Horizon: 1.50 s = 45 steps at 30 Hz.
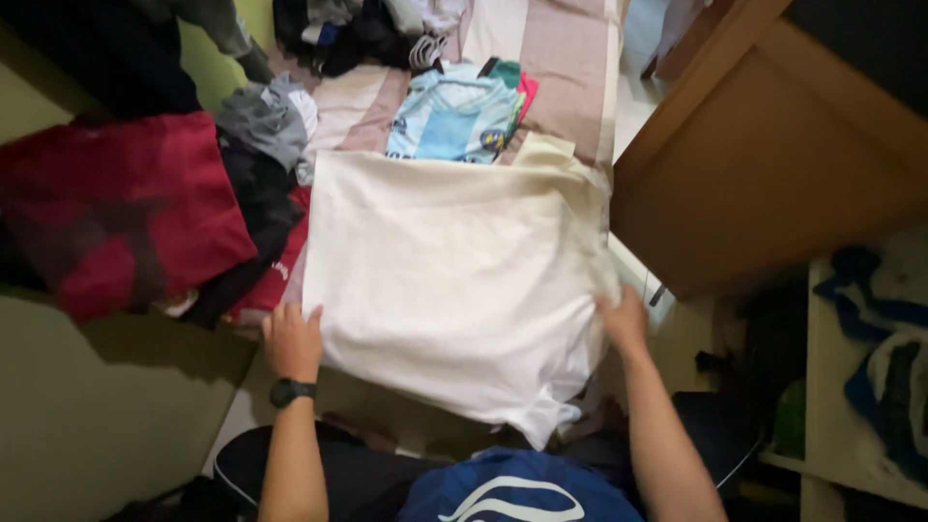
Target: Folding various items of clothing including jerseys, t-shirts, and trousers, and placing them into a closet shelf.
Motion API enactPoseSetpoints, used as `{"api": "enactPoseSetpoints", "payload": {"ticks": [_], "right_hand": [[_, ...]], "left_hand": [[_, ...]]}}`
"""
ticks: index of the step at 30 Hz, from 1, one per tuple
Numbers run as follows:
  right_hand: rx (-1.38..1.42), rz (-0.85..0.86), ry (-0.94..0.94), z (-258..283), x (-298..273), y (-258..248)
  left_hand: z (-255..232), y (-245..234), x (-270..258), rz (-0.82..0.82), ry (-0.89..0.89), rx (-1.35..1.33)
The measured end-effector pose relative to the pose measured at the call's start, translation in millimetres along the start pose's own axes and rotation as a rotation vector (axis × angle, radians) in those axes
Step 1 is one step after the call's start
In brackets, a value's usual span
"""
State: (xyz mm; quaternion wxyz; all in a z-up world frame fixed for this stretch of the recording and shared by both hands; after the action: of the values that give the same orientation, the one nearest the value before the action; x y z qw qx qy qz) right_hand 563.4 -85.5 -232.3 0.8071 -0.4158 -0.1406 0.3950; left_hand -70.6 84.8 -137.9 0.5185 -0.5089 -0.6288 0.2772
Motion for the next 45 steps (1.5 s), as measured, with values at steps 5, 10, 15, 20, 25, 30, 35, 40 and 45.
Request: {"api": "enactPoseSetpoints", "payload": {"ticks": [5, 10, 15, 20, 25, 30, 35, 40, 45], "right_hand": [[-0.017, 0.022, 0.182, -63.9, -4.7, 21.7], [0.196, 0.643, 0.484, -70.6, -97.3, 57.8], [0.318, 1.019, 0.227, -71.7, -160.4, 91.5], [0.326, 0.802, 0.312, -78.7, -160.2, 84.4], [0.34, 0.401, 0.028, -26.9, -153.9, 18.1], [-0.08, 0.305, -0.243, 45.9, -191.7, -44.4], [-0.39, 0.62, -0.209, 57.8, -209.2, -45.1], [-0.258, 0.706, 0.086, -6.0, -197.8, -41.5], [0.338, 0.706, -0.06, -37.8, -180.8, -32.2]], "left_hand": [[16.3, -9.3, -15.4, 0.014, -0.249, -0.245], [32.5, 6.8, -64.1, -0.022, -0.517, -0.689], [8.6, 1.5, -92.2, -0.071, -0.06, -0.449], [36.9, 0.5, -104.6, 0.13, -0.495, -0.793], [-15.9, -61.8, -89.4, 0.221, -0.037, -0.713], [-29.3, -44.7, -102.7, 0.712, 0.028, -0.419], [0.0, -21.9, -110.5, 0.831, 0.172, -0.226], [3.9, -40.5, -91.1, 0.619, 0.456, -0.153], [22.3, -30.4, -62.0, 0.515, 0.317, -0.277]]}}
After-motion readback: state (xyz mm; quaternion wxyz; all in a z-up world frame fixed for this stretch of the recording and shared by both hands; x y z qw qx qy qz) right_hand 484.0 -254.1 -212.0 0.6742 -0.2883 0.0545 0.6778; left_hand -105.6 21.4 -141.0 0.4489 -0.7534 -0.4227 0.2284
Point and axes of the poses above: each hand's wrist, its own x-axis towards the middle knuckle, its own y-axis out of the palm, z = x × y, the point moved 10 cm from there along x, towards the middle knuckle, and after that the axes turned 9 degrees about -x, right-handed, at the moved point
